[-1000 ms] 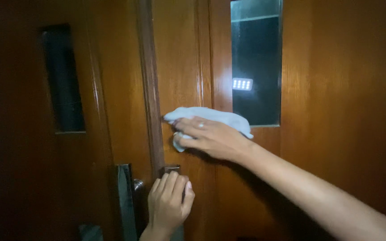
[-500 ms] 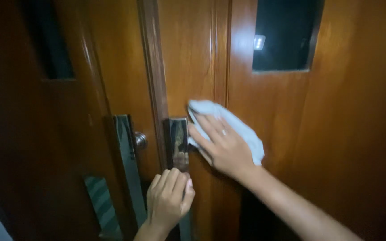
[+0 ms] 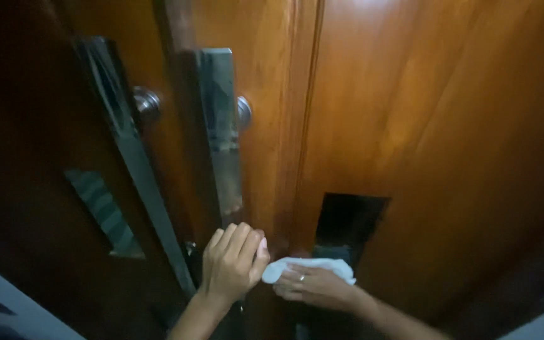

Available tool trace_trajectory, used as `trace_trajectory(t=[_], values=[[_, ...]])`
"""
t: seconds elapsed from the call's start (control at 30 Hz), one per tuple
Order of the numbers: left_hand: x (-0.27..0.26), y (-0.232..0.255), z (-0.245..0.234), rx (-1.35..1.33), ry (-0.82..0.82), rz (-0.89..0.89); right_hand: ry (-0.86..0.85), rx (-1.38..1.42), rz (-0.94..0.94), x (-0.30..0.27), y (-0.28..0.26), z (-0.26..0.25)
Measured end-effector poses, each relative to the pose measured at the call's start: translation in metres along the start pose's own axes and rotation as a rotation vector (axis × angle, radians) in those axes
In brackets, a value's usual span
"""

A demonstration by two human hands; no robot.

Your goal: Clean the surface of a wooden door using a cloth.

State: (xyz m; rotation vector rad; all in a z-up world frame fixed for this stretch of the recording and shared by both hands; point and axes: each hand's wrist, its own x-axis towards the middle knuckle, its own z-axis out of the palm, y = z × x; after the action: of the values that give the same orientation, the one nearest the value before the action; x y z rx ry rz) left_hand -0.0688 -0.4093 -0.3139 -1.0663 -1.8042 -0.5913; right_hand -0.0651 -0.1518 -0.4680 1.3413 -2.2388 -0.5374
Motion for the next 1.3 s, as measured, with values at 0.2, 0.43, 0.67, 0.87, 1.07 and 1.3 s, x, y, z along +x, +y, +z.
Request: trace_trajectory(t=[0.2,0.43,0.67,0.87,1.07,1.3], values=[[-0.002,0.022,0.012,-0.051,0.014,0.019,0.124,-0.190,0.160,-0.023,0.056,-0.126],[-0.013,0.047,0.046,-0.064,-0.020,-0.021,0.325,-0.390,0.423,-0.041,0.062,-0.180],[-0.035,0.063,0.079,-0.018,-0.011,-0.018,0.249,-0.090,0.391,-0.067,0.011,-0.073],[-0.038,0.091,0.086,0.029,-0.033,-0.031,0.040,0.159,0.249,-0.097,-0.022,-0.030],[-0.032,0.116,0.092,0.057,-0.031,0.001,-0.028,0.111,0.120,-0.154,-0.004,-0.063],[0.000,0.157,0.115,0.029,0.011,0.003,0.449,-0.340,0.368,-0.200,0.087,-0.232]])
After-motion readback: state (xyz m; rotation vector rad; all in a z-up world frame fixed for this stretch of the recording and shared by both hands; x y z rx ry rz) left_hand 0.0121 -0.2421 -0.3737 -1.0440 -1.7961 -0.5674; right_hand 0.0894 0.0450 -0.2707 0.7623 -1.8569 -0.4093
